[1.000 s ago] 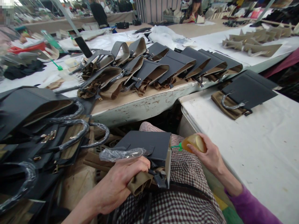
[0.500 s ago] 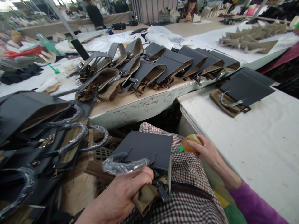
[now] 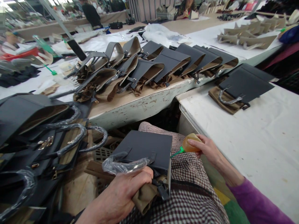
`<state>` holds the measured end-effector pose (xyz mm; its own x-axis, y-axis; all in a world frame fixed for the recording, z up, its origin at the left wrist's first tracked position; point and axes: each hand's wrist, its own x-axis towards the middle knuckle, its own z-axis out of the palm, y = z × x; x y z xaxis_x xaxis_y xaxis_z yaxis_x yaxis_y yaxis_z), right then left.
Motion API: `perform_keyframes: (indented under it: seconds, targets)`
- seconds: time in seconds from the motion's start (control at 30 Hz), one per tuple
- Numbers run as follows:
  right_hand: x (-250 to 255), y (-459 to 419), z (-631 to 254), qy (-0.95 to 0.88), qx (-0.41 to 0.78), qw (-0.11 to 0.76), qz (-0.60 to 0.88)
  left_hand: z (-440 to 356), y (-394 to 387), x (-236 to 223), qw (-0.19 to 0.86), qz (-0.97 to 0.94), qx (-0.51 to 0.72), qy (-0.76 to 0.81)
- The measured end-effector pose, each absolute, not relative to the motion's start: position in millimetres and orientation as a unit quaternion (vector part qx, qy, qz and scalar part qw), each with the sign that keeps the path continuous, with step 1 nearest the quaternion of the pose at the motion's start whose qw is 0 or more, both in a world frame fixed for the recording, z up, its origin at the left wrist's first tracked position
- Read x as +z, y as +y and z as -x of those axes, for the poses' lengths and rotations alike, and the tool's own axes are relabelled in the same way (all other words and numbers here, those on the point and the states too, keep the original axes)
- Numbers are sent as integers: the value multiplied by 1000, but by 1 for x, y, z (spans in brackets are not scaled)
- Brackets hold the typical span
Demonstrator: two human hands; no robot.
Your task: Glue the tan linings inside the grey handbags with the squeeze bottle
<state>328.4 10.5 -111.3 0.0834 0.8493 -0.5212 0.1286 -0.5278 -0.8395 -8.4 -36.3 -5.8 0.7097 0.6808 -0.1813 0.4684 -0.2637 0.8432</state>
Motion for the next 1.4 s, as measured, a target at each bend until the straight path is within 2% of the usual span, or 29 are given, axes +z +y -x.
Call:
perform_keyframes:
  seconds: [1.07,1.4]
  targets:
    - [-64,-51,-322,-329,681,337,561,7,-23,-4,447,-812,152,343]
    - [-71,-34,-325,-374,575,363,631,7,-23,-1,449,-809,163,343]
